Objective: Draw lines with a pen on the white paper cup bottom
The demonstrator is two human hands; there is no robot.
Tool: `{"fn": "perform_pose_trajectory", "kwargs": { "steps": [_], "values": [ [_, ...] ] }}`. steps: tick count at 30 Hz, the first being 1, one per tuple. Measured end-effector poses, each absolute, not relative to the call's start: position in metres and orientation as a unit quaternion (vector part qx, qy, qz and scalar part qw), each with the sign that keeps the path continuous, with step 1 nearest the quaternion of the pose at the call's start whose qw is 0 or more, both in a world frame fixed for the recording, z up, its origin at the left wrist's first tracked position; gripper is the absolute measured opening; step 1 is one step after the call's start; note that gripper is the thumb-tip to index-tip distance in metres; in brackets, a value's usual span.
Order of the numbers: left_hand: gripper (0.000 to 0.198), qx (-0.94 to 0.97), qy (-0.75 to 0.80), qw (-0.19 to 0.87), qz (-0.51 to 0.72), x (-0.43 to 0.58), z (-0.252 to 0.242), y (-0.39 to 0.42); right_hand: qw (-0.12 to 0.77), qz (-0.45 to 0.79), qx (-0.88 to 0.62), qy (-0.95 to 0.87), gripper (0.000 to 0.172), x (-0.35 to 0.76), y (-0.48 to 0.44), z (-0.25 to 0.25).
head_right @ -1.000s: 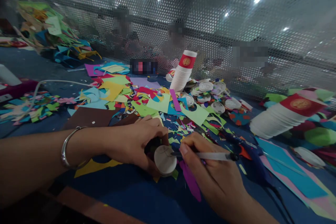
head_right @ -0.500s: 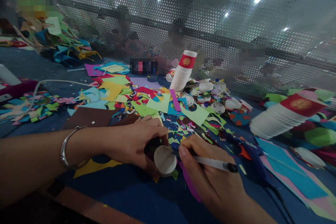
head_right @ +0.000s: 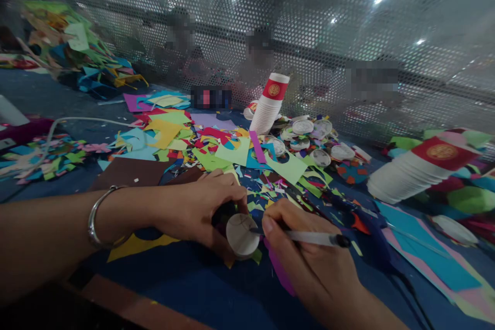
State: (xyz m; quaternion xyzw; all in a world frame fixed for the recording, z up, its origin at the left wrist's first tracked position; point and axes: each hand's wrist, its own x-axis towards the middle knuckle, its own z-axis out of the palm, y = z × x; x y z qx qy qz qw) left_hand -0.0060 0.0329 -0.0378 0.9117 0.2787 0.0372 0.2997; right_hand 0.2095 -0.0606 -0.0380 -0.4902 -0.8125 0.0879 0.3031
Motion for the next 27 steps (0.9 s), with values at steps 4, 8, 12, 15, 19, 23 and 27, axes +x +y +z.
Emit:
{"fn": "perform_pose_trajectory", "kwargs": {
  "steps": [4,8,12,15,19,23,27],
  "values": [
    [0.065,0.91,0.282,0.303,0.034,-0.005,-0.037,0.033,0.311,0.148,-0.517,-0.784,0.032,0.214,-0.062,-0.042],
    [0.066,0.908,0.281,0.307,0.036,-0.005,-0.039,0.035,0.308,0.212,-0.551,-0.746,0.036,0.219,-0.061,-0.044],
    [0.064,0.905,0.279,0.319,0.036,-0.006,-0.039,0.035,0.288,0.227,-0.572,-0.734,0.037,0.218,-0.056,-0.038],
    [0.063,0.906,0.278,0.318,0.037,-0.007,-0.039,0.035,0.283,0.211,-0.565,-0.746,0.037,0.215,-0.053,-0.034],
    [0.064,0.906,0.28,0.315,0.04,-0.006,-0.039,0.035,0.284,0.195,-0.557,-0.755,0.037,0.213,-0.055,-0.033],
    [0.065,0.908,0.281,0.309,0.042,-0.005,-0.04,0.034,0.293,0.171,-0.548,-0.765,0.036,0.212,-0.059,-0.035],
    [0.063,0.91,0.281,0.301,0.039,-0.006,-0.039,0.033,0.292,0.153,-0.544,-0.772,0.036,0.214,-0.06,-0.036]
  ]
}}
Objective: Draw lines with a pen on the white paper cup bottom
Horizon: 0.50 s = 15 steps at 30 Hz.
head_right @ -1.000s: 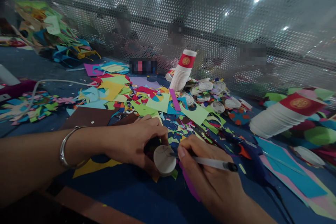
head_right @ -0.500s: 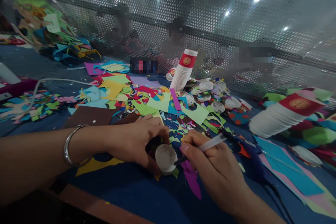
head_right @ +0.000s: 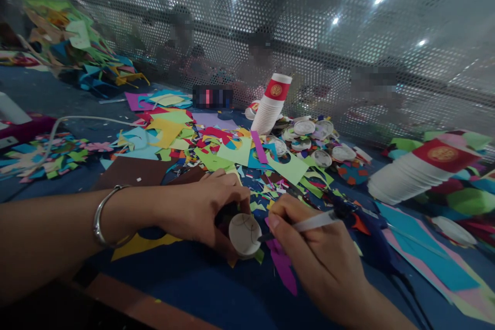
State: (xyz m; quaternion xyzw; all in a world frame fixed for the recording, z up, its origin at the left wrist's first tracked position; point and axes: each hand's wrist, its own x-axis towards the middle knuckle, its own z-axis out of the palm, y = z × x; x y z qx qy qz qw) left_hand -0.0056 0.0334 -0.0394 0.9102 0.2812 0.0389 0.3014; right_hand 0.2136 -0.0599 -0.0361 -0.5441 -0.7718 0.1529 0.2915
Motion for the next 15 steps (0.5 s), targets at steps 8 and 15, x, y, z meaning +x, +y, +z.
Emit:
{"fn": "perform_pose_trajectory", "kwargs": {
  "steps": [8,15],
  "values": [
    [0.063,0.908,0.281,0.307,0.038,-0.0053,-0.0381,0.0338,0.294,0.148,-0.531,-0.781,0.035,0.2128,-0.0582,-0.0343],
    [0.064,0.91,0.278,0.306,0.041,-0.005,-0.0395,0.0339,0.292,0.134,-0.533,-0.783,0.035,0.2107,-0.0562,-0.0347]
  ]
}}
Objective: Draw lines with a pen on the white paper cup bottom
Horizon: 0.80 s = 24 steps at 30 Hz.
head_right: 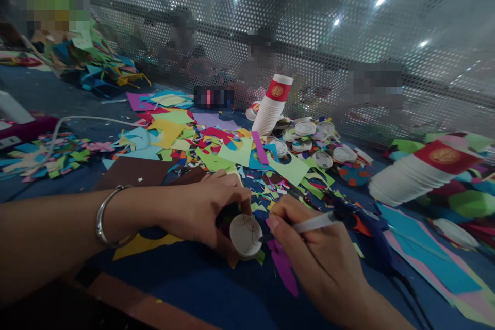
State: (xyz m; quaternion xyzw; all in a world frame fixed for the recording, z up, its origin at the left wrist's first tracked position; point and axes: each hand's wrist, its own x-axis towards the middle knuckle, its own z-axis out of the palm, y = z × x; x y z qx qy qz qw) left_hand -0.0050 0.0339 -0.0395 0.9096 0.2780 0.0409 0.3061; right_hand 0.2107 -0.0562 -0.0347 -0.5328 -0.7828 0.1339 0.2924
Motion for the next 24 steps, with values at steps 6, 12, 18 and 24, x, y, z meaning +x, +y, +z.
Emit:
{"fn": "perform_pose_trajectory", "kwargs": {
  "steps": [6,12,18,24],
  "values": [
    [0.063,0.905,0.281,0.317,0.036,-0.006,-0.0367,0.0331,0.291,0.138,-0.524,-0.789,0.034,0.2091,-0.0612,-0.037],
    [0.062,0.905,0.28,0.318,0.037,-0.006,-0.0366,0.0339,0.29,0.182,-0.519,-0.783,0.033,0.2079,-0.0605,-0.0391],
    [0.062,0.9,0.294,0.319,0.038,-0.005,-0.0375,0.0329,0.288,0.266,-0.538,-0.746,0.038,0.2077,-0.0573,-0.0357],
    [0.063,0.899,0.287,0.327,0.046,-0.005,-0.0391,0.0334,0.3,0.314,-0.546,-0.716,0.036,0.2115,-0.0571,-0.0383]
  ]
}}
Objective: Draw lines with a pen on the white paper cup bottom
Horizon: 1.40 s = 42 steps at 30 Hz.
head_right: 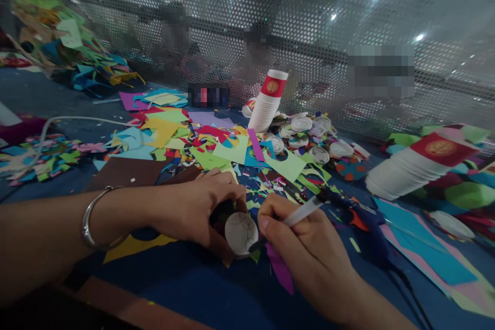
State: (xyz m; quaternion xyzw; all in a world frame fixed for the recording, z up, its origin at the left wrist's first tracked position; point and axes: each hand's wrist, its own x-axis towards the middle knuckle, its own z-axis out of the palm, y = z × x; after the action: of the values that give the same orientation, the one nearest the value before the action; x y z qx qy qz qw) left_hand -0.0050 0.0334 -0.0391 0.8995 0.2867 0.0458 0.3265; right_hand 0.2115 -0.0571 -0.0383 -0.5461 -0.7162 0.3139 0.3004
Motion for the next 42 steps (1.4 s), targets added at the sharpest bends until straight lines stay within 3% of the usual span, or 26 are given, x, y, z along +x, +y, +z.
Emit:
{"fn": "perform_pose_trajectory", "kwargs": {
  "steps": [14,33,42],
  "values": [
    [0.063,0.903,0.282,0.322,0.046,-0.005,-0.04,0.034,0.322,0.305,-0.538,-0.717,0.035,0.214,-0.06,-0.043],
    [0.064,0.907,0.281,0.309,0.045,-0.004,-0.037,0.033,0.33,0.204,-0.519,-0.762,0.033,0.201,-0.06,-0.041],
    [0.06,0.904,0.276,0.323,0.048,-0.005,-0.035,0.032,0.32,0.28,-0.514,-0.745,0.034,0.198,-0.064,-0.044]
  ]
}}
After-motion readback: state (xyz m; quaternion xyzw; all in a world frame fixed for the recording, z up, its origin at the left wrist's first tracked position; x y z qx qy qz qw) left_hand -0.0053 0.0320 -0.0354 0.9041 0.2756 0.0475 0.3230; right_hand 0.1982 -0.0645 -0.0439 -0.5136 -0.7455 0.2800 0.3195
